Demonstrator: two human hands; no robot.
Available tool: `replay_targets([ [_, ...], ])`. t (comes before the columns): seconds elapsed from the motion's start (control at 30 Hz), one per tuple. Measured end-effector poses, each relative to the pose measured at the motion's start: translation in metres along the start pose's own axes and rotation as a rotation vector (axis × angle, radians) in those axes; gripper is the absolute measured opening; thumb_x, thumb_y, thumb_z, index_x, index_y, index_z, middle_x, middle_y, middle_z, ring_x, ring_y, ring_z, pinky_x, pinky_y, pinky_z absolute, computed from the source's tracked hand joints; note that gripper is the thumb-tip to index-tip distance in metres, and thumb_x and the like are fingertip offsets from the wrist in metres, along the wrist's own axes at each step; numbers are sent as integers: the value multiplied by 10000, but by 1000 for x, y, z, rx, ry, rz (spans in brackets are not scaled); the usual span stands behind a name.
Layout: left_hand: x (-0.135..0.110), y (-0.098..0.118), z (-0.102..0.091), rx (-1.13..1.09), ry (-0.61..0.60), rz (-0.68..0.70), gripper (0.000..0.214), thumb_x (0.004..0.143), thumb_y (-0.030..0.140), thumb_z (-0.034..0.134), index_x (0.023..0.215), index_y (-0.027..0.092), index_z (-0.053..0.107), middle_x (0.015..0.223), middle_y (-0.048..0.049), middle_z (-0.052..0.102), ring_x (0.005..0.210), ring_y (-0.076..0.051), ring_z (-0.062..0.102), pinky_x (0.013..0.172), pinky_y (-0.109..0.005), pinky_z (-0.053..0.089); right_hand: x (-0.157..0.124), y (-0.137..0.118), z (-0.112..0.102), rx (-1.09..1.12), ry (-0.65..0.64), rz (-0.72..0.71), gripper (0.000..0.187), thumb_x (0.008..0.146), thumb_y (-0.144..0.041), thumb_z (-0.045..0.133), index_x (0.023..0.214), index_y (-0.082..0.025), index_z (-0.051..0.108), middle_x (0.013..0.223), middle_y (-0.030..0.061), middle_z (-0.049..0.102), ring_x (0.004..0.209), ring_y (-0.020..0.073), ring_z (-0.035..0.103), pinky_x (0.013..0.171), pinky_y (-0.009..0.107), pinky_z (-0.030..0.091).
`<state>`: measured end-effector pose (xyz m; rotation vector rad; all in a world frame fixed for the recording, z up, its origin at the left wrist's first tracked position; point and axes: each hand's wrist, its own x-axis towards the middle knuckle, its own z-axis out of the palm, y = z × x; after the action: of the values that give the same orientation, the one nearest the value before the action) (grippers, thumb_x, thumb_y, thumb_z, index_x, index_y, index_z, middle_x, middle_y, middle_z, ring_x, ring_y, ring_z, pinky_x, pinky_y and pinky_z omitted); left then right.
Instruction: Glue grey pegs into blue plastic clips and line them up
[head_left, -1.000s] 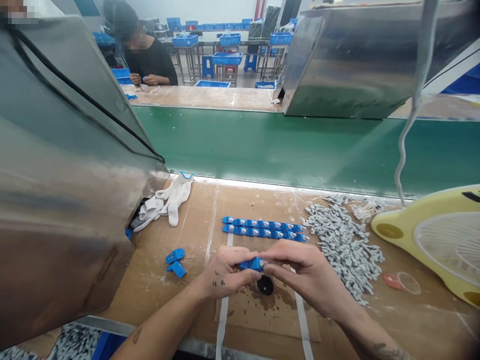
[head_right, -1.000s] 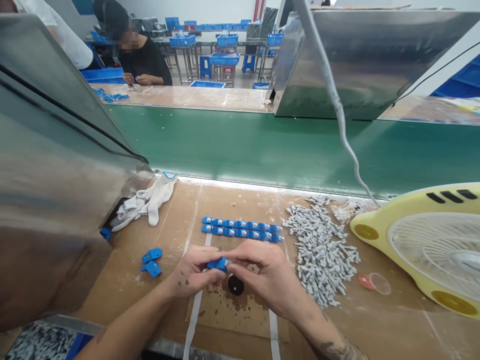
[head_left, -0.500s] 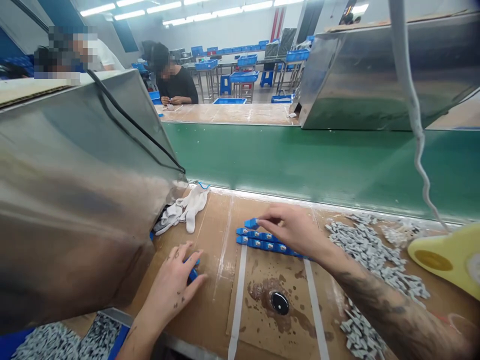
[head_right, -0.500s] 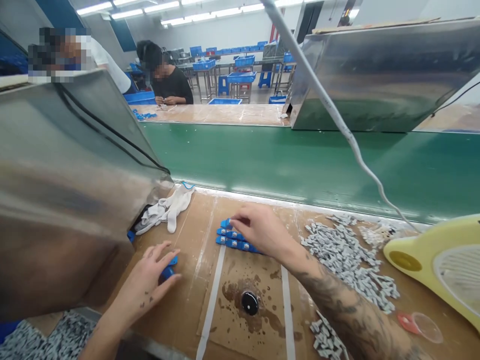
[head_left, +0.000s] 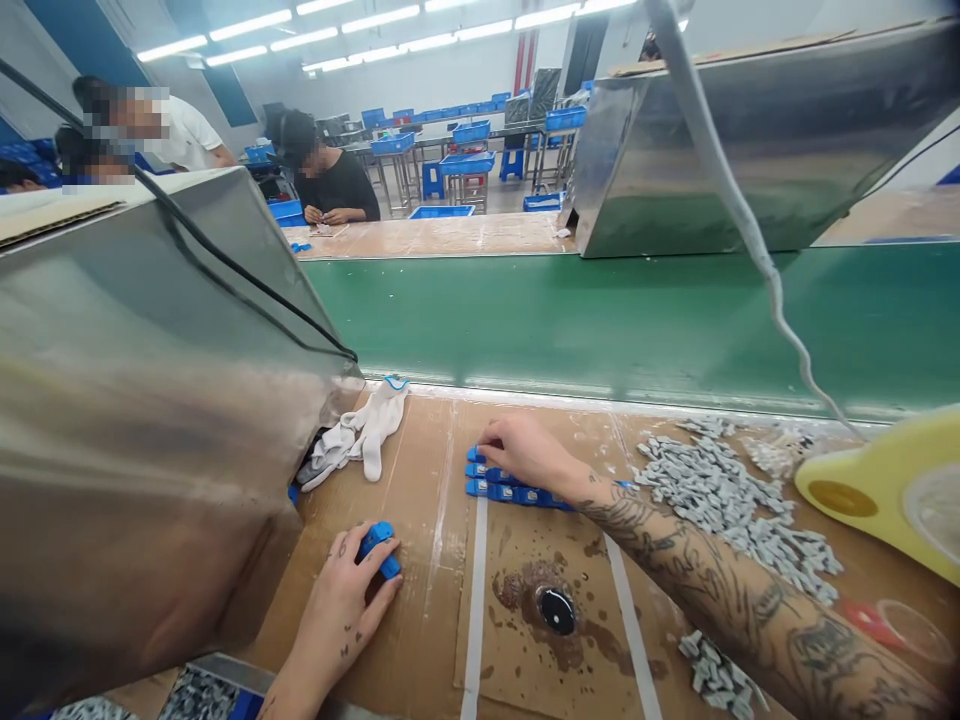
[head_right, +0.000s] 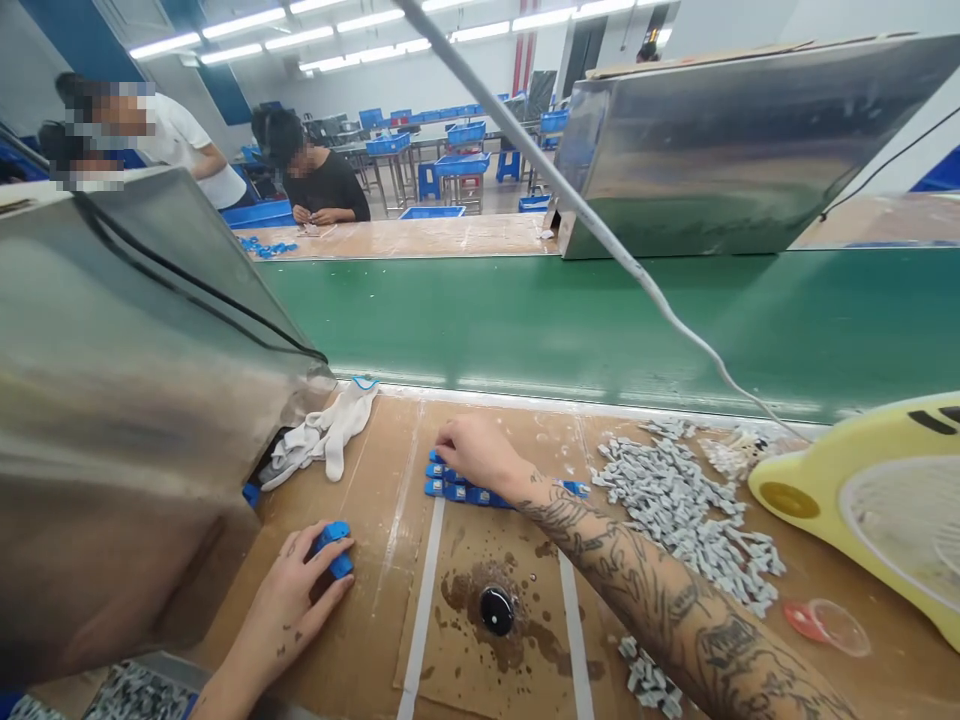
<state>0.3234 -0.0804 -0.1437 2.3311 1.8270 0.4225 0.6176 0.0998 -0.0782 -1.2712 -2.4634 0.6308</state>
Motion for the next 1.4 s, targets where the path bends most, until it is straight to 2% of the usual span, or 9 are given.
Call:
replay_targets([
  [0.43,-4,-3,8,5,66,-30,367,925,376,576,1271,288,665,1281,-112,608,1167,-314,567,944,-516,557,-2,-1,1,-11,-12,-4,175,857,-108,663,769,-188,791,780,31,743,699,163,642,629,242,393],
  [0.6,3,0,0,-63,51,-78,397,926,459,567,1262,272,665,1282,-98,637,1171,-295,592,963,-475,553,-12,-1,-24,-30,55,-12,130,875,-174,691,773,-176,772,770,34,722,699,167,618,629,247,387],
  [0.77,20,0,0,-172,87,-139,354,959,444,475,1102,223,712,1150,-91,703,1080,-273,640,955,-448,532,-61,23,-85,-80,202,64,155,939,-222,618,903,-184,764,831,27,707,764,168,616,699,249,405],
  [0.83,28,-3,2,-218,119,-147,358,943,457,480,1056,216,720,1109,-87,720,1043,-270,658,936,-427,532,-91,38,-103,-159,167,126,178,945,-222,592,888,-197,758,830,19,710,760,167,623,699,249,409],
  [1.0,46,-6,-5,-327,187,-206,379,868,520,552,1020,223,731,1072,-65,736,936,-244,692,733,-307,562,-159,77,-100,-360,-71,277,161,861,-147,628,777,-210,751,740,23,703,711,205,640,655,274,407],
  [1.1,60,8,-15,-477,214,-281,404,854,532,590,1073,218,717,1102,-69,725,913,-220,690,630,-246,542,-170,95,-78,-405,-49,307,158,888,-150,602,874,-181,756,856,84,704,856,261,649,735,309,440],
  [1.2,76,37,-21,-777,180,-287,399,851,503,643,1074,178,710,928,-73,744,823,-201,691,719,-267,563,-161,105,-58,-426,-35,279,125,872,-137,622,893,-150,744,937,128,677,970,298,617,822,343,450],
  [1.3,89,74,-17,-1158,62,-230,356,807,451,735,1005,155,719,901,-86,746,788,-188,684,700,-263,562,-148,108,-49,-415,-15,252,156,847,-83,597,762,-141,715,898,139,666,942,293,616,834,351,455],
  [1.4,99,102,-9,-1485,-120,-166,359,728,356,836,1005,158,721,921,-96,748,793,-181,682,664,-242,544,-146,108,-52,-363,44,243,166,849,-91,558,780,-141,700,885,130,674,895,272,628,818,353,474],
])
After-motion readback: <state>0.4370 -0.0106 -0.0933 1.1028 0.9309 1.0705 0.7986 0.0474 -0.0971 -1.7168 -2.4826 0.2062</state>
